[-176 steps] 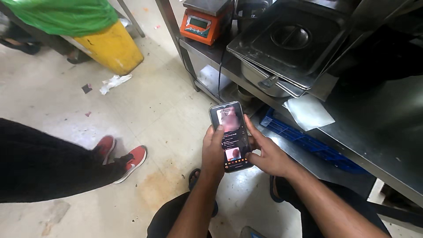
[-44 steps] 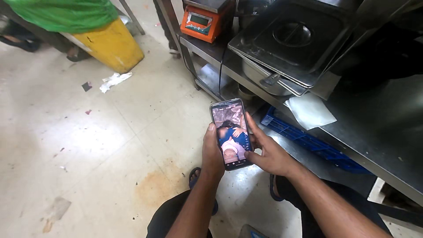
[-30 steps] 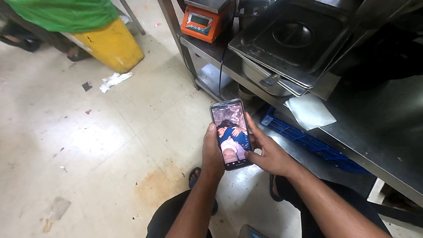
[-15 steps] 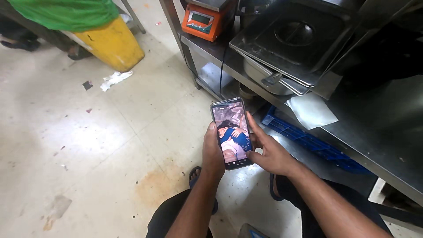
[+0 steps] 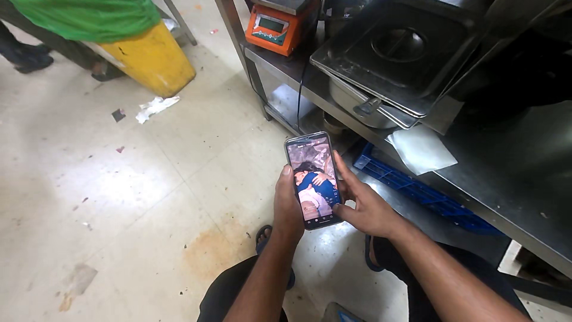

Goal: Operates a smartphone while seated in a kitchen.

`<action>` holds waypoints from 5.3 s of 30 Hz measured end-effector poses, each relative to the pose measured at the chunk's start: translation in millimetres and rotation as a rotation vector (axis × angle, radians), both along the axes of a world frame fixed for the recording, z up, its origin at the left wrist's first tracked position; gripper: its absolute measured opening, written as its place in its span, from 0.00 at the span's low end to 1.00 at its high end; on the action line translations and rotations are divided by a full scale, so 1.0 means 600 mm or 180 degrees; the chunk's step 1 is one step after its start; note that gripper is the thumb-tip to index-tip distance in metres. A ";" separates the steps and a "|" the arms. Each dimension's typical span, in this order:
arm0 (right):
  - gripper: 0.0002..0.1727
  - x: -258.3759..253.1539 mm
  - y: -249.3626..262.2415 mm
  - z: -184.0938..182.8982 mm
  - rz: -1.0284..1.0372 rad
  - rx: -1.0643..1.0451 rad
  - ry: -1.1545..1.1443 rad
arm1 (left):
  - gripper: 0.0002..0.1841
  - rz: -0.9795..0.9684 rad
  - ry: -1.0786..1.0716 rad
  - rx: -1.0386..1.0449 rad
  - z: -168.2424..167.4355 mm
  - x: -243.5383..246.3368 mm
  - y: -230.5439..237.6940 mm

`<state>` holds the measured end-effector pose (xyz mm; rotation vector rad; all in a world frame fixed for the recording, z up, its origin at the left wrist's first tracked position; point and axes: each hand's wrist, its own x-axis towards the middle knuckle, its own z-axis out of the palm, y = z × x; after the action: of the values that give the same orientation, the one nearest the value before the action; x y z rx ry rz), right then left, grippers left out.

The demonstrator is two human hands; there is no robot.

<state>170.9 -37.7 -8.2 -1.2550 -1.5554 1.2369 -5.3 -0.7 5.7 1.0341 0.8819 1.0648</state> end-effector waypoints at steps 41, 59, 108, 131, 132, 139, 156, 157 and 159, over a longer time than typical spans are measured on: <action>0.58 0.000 0.002 -0.003 0.0015 0.0015 0.0023 | 0.33 0.0016 0.0012 -0.0003 0.000 0.002 0.000; 0.58 0.000 0.002 0.004 0.0006 -0.0108 -0.0023 | 0.33 -0.0004 -0.0023 -0.0017 0.000 0.000 0.000; 0.58 0.002 0.000 0.000 0.0018 0.0005 -0.0109 | 0.33 0.0101 0.0022 -0.0106 0.000 0.002 0.000; 0.58 0.001 0.003 -0.002 0.0024 -0.0050 0.0012 | 0.32 0.0037 0.0042 -0.0013 -0.002 0.001 -0.001; 0.58 0.001 0.003 -0.002 0.0022 -0.0038 0.0020 | 0.33 0.0028 0.0040 -0.0006 -0.002 0.001 -0.001; 0.57 0.001 0.002 -0.001 0.0017 -0.0028 -0.0027 | 0.33 0.0035 0.0047 -0.0048 -0.001 0.001 0.000; 0.57 0.000 0.001 0.005 0.0009 -0.0084 -0.0023 | 0.33 -0.0004 0.0075 -0.0001 0.002 0.000 0.000; 0.56 0.001 0.001 0.004 0.0023 -0.0105 0.0027 | 0.33 0.0007 0.0096 0.0009 0.002 0.000 0.000; 0.51 0.003 0.002 -0.001 0.0068 -0.0101 0.0195 | 0.34 0.0023 0.0129 0.0023 0.001 -0.001 0.000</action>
<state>172.6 -36.7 -8.7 -1.2121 -1.5143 1.3063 -6.0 -1.0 6.1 1.0624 0.9156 1.0568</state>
